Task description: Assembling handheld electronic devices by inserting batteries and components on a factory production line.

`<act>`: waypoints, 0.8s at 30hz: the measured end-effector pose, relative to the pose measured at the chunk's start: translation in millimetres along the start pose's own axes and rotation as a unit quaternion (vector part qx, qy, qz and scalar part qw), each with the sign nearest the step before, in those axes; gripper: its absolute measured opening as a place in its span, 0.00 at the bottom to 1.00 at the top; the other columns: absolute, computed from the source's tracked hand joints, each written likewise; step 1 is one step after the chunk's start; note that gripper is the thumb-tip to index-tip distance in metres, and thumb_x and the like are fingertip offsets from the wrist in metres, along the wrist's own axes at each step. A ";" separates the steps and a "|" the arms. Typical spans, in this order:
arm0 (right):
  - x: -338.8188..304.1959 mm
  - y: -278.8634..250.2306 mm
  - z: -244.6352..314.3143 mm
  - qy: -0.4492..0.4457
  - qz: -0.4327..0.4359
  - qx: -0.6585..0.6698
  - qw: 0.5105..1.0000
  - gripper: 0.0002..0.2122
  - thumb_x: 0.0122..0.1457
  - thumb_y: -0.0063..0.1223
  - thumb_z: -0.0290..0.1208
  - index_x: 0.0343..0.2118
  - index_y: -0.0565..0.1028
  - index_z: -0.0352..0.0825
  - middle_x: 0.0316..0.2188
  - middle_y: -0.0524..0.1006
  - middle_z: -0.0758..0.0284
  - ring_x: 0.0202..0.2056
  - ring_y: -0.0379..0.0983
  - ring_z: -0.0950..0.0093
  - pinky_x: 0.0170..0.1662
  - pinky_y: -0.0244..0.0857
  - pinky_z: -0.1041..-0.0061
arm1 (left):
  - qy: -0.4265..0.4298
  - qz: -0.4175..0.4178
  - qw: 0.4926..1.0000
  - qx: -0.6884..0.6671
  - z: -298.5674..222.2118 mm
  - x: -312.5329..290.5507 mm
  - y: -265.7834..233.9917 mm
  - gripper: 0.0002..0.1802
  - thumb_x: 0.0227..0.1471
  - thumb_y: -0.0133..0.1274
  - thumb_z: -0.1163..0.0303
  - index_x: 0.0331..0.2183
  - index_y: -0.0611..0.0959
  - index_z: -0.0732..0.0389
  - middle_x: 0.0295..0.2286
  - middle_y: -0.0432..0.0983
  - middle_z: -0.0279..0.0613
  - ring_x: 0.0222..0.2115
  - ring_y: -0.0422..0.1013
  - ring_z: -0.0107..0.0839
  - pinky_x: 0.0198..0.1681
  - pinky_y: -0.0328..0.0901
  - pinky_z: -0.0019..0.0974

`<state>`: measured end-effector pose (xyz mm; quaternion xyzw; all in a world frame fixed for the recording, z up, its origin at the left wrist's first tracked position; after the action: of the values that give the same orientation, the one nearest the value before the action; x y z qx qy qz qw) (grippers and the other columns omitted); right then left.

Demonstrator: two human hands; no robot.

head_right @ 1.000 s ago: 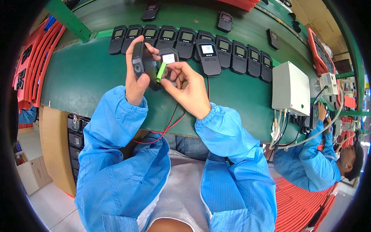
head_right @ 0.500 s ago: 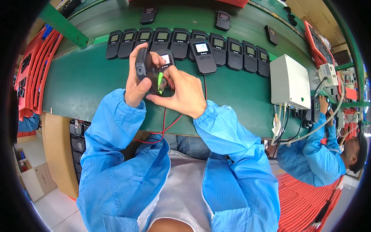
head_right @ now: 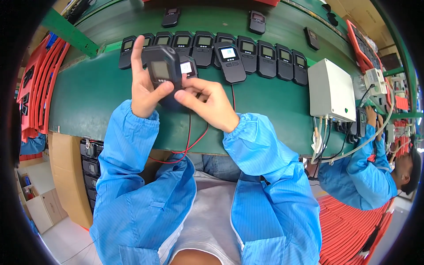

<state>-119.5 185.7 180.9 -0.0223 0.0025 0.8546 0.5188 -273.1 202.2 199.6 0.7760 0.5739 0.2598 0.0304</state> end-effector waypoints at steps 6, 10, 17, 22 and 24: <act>6.1 -6.4 1.0 -0.034 -0.052 0.046 0.997 0.11 0.62 0.50 0.33 0.42 0.76 0.32 0.23 0.74 0.72 0.25 0.67 0.85 0.28 0.61 0.85 | 0.019 -0.103 0.993 0.051 2.0 7.2 -16.2 0.51 0.44 0.62 0.77 0.60 0.47 0.55 0.43 0.70 0.47 0.42 0.71 0.35 0.47 0.68 0.38; 7.5 -8.2 -0.4 -0.036 -0.074 0.028 0.996 0.10 0.62 0.50 0.33 0.40 0.77 0.32 0.21 0.73 0.72 0.23 0.66 0.85 0.26 0.59 0.85 | 0.001 -0.129 0.989 0.068 6.7 6.7 -21.3 0.49 0.43 0.63 0.77 0.59 0.49 0.56 0.43 0.69 0.47 0.43 0.70 0.34 0.47 0.68 0.38; 11.0 -5.8 -7.7 -0.023 -0.072 0.013 0.997 0.09 0.61 0.50 0.31 0.38 0.76 0.32 0.21 0.73 0.73 0.23 0.66 0.86 0.24 0.58 0.86 | 0.013 -0.138 0.988 0.071 8.7 6.4 -23.2 0.48 0.43 0.64 0.76 0.58 0.51 0.56 0.45 0.68 0.48 0.45 0.69 0.35 0.48 0.68 0.38; 9.4 -1.5 -10.7 -0.014 -0.066 0.032 0.997 0.08 0.61 0.50 0.30 0.38 0.75 0.33 0.21 0.74 0.73 0.23 0.66 0.86 0.24 0.58 0.87 | 0.027 -0.139 0.987 0.070 8.3 7.4 -22.5 0.48 0.43 0.64 0.76 0.58 0.51 0.56 0.46 0.68 0.49 0.45 0.69 0.35 0.49 0.67 0.38; 9.3 -2.0 -11.0 -0.014 -0.064 0.029 0.997 0.07 0.61 0.50 0.30 0.38 0.75 0.33 0.22 0.74 0.73 0.23 0.67 0.86 0.24 0.58 0.87 | 0.028 -0.139 0.987 0.071 8.6 7.4 -22.8 0.48 0.43 0.64 0.76 0.58 0.52 0.56 0.46 0.68 0.49 0.45 0.69 0.36 0.49 0.67 0.38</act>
<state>-121.6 194.6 169.6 0.0048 0.0183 0.8193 0.5731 -287.7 218.8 186.9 0.6814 0.6938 0.2331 -0.0048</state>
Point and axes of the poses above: each hand's wrist, its own x-axis towards the middle knuckle, its own y-axis out of the palm, z = x × y, the point moved 4 cm from there along x, towards the middle knuckle
